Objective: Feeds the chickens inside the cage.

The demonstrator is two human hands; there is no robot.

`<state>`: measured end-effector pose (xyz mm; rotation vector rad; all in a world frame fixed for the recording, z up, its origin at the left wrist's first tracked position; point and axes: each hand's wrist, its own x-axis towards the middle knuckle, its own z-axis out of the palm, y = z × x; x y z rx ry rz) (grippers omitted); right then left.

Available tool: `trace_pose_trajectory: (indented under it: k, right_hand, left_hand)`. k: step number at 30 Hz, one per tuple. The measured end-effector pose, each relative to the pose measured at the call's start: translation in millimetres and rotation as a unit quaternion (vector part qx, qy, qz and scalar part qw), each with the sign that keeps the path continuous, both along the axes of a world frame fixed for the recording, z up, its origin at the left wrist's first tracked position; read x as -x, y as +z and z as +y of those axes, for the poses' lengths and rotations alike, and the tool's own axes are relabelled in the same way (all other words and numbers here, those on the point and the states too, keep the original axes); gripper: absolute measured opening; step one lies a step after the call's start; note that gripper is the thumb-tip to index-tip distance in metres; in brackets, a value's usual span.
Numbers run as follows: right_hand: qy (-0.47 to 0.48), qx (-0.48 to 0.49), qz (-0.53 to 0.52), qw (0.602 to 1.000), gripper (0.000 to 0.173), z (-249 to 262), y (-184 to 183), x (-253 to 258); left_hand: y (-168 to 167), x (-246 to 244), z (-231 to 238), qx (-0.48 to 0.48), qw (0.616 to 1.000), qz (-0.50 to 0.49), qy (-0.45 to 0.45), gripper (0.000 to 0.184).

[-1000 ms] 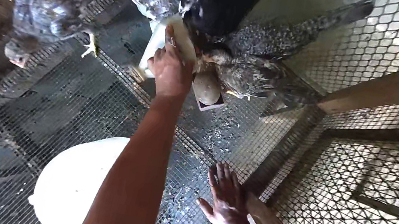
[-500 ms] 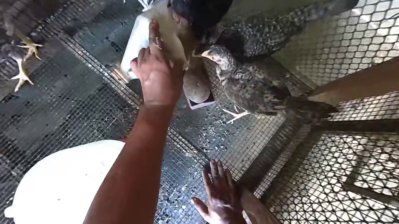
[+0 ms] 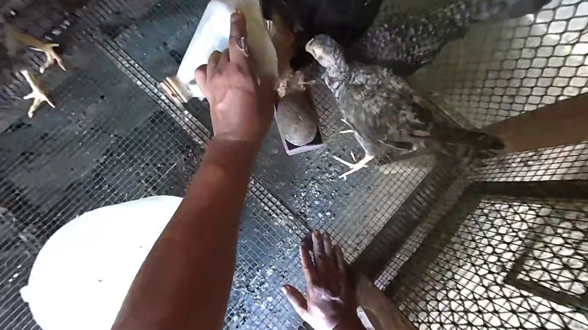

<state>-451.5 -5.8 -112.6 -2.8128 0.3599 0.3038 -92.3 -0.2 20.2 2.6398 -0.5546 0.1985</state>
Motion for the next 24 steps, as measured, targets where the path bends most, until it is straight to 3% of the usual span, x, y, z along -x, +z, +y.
trace_pose_trajectory:
  k: [18, 24]
  right_hand:
    - [-0.005, 0.007, -0.015, 1.000, 0.103, 1.7, -4.7, 1.4]
    - [-0.002, 0.006, -0.009, 1.000, 0.102, 0.9, -4.4, 0.5]
  left_hand:
    - [3.9, 1.8, 13.9, 0.043, 0.994, 0.056, 0.087, 0.089]
    - [6.6, -8.2, 6.0, 0.044, 0.995, 0.054, 0.078, 0.089]
